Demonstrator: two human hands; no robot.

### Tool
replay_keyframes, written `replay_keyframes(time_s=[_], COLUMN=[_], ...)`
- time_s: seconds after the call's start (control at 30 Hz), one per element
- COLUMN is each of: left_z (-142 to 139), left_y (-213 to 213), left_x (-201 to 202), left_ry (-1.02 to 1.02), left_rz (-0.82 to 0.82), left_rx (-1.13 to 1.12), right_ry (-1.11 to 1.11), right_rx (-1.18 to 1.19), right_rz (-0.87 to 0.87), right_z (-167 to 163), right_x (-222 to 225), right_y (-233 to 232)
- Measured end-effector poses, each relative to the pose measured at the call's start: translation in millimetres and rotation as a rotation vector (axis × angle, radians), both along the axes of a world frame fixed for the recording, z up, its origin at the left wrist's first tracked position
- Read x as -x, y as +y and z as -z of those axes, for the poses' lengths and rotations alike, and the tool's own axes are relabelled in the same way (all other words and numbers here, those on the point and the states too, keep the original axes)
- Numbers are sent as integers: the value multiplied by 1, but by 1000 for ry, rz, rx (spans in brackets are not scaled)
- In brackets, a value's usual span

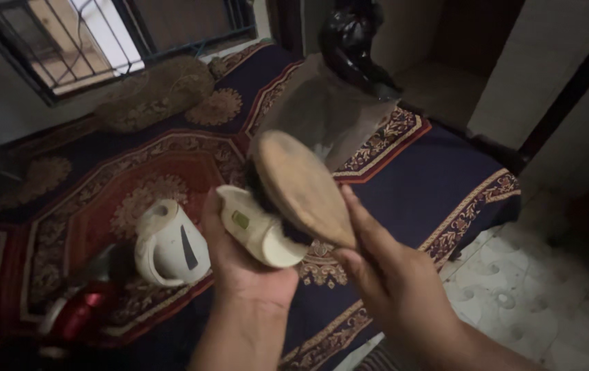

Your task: The person services a red handheld vacuum cleaner on a bed. They remove the dust cup and filter, brush dust off the pleated filter with a brush, wipe parts with a plastic bag, tap the filter, and reattach the dust cup and filter to the vacuum body.

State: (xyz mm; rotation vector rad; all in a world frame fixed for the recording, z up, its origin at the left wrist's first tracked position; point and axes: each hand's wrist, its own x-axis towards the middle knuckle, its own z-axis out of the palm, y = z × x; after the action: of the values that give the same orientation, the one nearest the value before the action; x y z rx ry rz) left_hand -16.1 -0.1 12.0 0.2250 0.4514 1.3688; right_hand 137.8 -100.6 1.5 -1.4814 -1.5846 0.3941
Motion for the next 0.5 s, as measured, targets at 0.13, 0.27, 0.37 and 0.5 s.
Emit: replay_keyframes(time_s=[0.13,0.27,0.37,0.5], left_z=[9,15,12,-2], left_y=[4,13,11,8], left_x=[13,31,42,47], left_ry=[-266,-897,-821,-664], left_rz=[332,740,746,731], left_rx=[-250,-485,-552,-633], right_ry=[-82,-503,-666,-455], right_rx=[-371,-166,-39,-457], right_rz=[-356,-459,-489,-561], right_z=[31,69,65,9], right_x=[-22,-49,-62,-58], right_y=[-12,-28,-25,-23])
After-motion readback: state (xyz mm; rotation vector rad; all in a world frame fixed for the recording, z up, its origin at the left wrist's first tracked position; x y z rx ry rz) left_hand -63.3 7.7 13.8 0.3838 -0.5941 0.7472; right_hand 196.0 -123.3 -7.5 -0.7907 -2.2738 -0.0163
